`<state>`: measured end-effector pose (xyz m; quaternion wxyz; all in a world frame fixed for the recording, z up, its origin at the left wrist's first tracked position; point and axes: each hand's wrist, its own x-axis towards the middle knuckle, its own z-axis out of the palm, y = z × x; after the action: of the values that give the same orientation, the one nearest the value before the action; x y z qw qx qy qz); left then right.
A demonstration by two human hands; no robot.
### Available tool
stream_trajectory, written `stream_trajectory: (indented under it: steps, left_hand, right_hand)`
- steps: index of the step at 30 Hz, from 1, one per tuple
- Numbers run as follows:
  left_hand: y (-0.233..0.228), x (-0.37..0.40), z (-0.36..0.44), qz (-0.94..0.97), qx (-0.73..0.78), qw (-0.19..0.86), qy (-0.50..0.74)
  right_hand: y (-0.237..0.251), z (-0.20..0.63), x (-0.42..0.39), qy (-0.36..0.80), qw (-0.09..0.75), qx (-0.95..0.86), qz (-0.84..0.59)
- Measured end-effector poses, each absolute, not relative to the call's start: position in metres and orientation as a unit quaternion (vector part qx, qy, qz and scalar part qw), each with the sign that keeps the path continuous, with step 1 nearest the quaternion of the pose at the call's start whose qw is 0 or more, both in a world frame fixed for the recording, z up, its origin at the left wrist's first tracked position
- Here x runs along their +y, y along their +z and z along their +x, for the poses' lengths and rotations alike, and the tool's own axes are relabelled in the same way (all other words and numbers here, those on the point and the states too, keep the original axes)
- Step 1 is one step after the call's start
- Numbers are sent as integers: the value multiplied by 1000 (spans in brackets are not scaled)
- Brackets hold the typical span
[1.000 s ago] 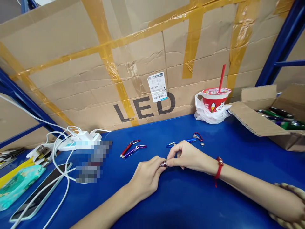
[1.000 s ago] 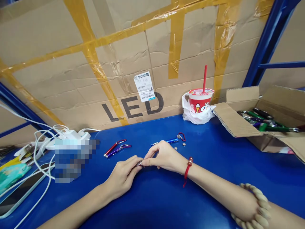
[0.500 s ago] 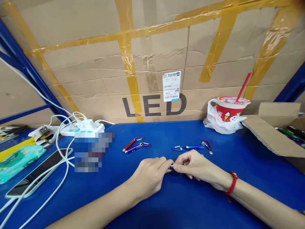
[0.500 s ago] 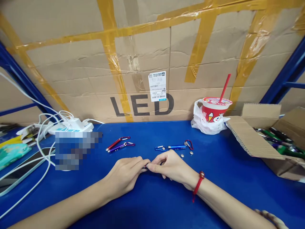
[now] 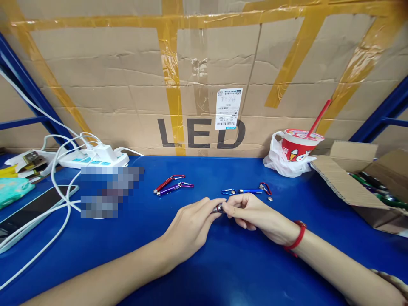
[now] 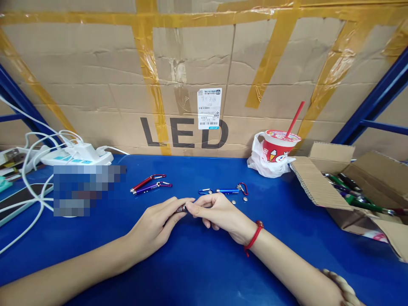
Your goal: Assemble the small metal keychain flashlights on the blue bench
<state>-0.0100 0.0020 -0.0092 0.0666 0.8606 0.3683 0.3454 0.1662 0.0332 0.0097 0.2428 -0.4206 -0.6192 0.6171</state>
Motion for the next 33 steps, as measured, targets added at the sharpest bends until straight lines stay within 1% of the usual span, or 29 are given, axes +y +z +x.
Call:
stream_trajectory:
  steps: [5, 9, 14, 17, 20, 22, 24, 27, 30, 33]
  left_hand:
    - [-9, 3, -10, 860, 371, 104, 334]
    - [-8, 2, -9, 863, 373, 130, 314]
    - [-7, 2, -9, 881, 357, 122, 286]
    - [-10, 3, -10, 885, 345, 115, 290]
    - [-15, 5, -12, 888, 329, 76, 313]
    - [-18, 6, -13, 889, 319, 44, 326]
    - [-20, 6, -13, 891, 314, 22, 328]
    - [-20, 6, -14, 893, 317, 14, 318]
    - [-19, 5, -13, 894, 327, 33, 304]
    - [-16, 4, -12, 885, 344, 86, 301]
  right_hand:
    - [12, 168, 36, 583, 246, -647, -425]
    - [12, 170, 40, 540, 272, -678, -418]
    - [7, 170, 41, 512, 276, -693, -426]
    - [7, 170, 38, 473, 274, -711, -441]
    - [10, 168, 33, 440, 277, -727, -449]
    - [13, 166, 29, 452, 274, -716, -457]
    - [15, 163, 27, 492, 262, -687, -467]
    - [17, 161, 26, 552, 244, -640, -475]
    - [16, 161, 27, 574, 238, -625, -473]
    - [13, 162, 29, 579, 248, -630, -455]
